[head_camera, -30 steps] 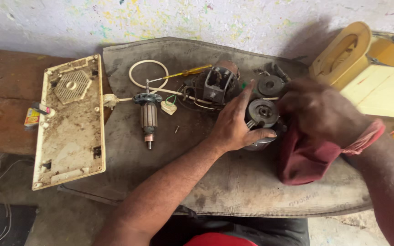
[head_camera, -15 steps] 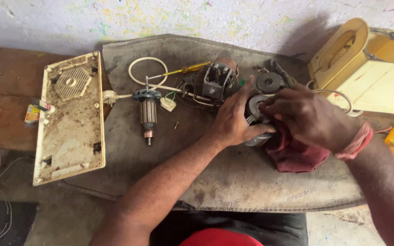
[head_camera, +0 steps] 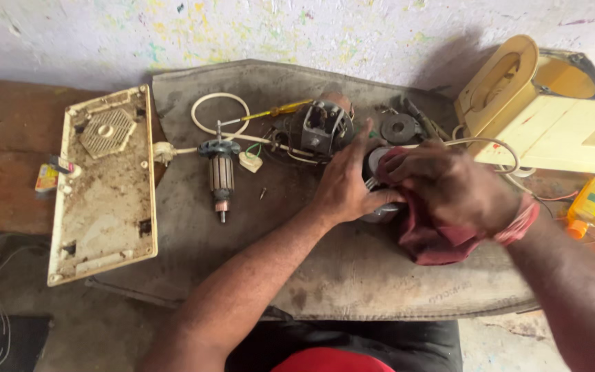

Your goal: The person disassembles a small electric motor, cleans internal components with a cloth, applies lubricant, and reassembles the motor. They use a screwdriver to remove parts, wipe surfaces, and insert the rotor back into the housing.

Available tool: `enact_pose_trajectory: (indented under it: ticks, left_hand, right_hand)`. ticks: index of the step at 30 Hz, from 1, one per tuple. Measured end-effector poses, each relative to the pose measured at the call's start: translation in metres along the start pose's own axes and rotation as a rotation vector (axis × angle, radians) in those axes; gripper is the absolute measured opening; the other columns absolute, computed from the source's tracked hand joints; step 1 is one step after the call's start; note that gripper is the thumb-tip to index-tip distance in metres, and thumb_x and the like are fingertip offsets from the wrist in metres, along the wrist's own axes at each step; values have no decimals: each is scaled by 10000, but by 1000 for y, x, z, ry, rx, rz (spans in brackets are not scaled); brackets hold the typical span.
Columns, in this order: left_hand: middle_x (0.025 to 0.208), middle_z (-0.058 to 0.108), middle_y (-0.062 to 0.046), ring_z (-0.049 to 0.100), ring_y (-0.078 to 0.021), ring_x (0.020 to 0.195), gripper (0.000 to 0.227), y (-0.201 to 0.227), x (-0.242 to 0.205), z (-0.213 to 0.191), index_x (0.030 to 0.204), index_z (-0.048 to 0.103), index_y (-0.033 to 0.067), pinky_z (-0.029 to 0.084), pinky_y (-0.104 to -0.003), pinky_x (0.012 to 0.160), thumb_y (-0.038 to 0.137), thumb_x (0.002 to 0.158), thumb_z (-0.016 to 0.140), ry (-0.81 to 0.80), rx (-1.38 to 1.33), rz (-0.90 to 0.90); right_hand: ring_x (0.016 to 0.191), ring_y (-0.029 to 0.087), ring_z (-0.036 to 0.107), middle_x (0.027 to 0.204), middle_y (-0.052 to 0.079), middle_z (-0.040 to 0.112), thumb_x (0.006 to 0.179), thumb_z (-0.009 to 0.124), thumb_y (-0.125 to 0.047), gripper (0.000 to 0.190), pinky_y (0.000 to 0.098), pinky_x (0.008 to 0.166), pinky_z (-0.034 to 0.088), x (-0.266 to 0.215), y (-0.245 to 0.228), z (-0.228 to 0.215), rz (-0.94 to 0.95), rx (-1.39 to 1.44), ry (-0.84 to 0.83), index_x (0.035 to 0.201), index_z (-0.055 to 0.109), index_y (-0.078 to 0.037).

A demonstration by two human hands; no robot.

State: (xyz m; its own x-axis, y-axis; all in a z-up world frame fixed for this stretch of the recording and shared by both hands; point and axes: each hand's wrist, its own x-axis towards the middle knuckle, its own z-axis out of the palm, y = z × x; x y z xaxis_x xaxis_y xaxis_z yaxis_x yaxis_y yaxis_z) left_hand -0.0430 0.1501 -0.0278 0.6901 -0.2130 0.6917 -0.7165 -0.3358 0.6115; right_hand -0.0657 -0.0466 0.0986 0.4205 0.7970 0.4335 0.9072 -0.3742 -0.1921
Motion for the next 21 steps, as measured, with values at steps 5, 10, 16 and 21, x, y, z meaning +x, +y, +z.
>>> enact_pose_trajectory:
  ticks: [5, 10, 16, 21]
  left_hand:
    - [1457, 556, -265, 606, -399, 1335, 1310, -5, -3, 3, 1616, 159, -51, 504, -476, 1140, 575, 737, 900, 36, 53, 50]
    - [1438, 602, -223, 628, -371, 1337, 1231, -8, -3, 8, 1647, 168, -29, 508, -471, 1153, 484, 781, 877, 12, 71, 8]
    - [1402, 628, -224, 630, -376, 1314, 1299, -4, -5, 0, 1627, 150, -37, 509, -476, 1125, 559, 740, 887, -18, -2, -18]
    - [1423, 614, -240, 628, -399, 1336, 1297, -1, -2, 3, 1624, 183, -43, 503, -481, 1146, 609, 742, 875, 24, 20, 6]
  right_hand:
    - [964, 290, 754, 1205, 86, 711, 1014, 599, -77, 265, 370, 815, 651, 27, -9, -21, 1084, -124, -267, 1177, 794, -151]
    - [1100, 356, 702, 1195, 193, 727, 900, 670, -25, 285, 428, 954, 563, 33, -40, 9, 217, -116, 212, 1170, 730, 41]
    - [1123, 322, 719, 1111, 138, 757, 795, 685, 9, 193, 397, 982, 583, -3, -3, 13, -36, 4, 2, 977, 745, 25]
    - [1030, 287, 731, 1109, 142, 758, 913, 654, 46, 176, 333, 812, 592, -10, 14, -13, 219, -62, -71, 990, 794, -27]
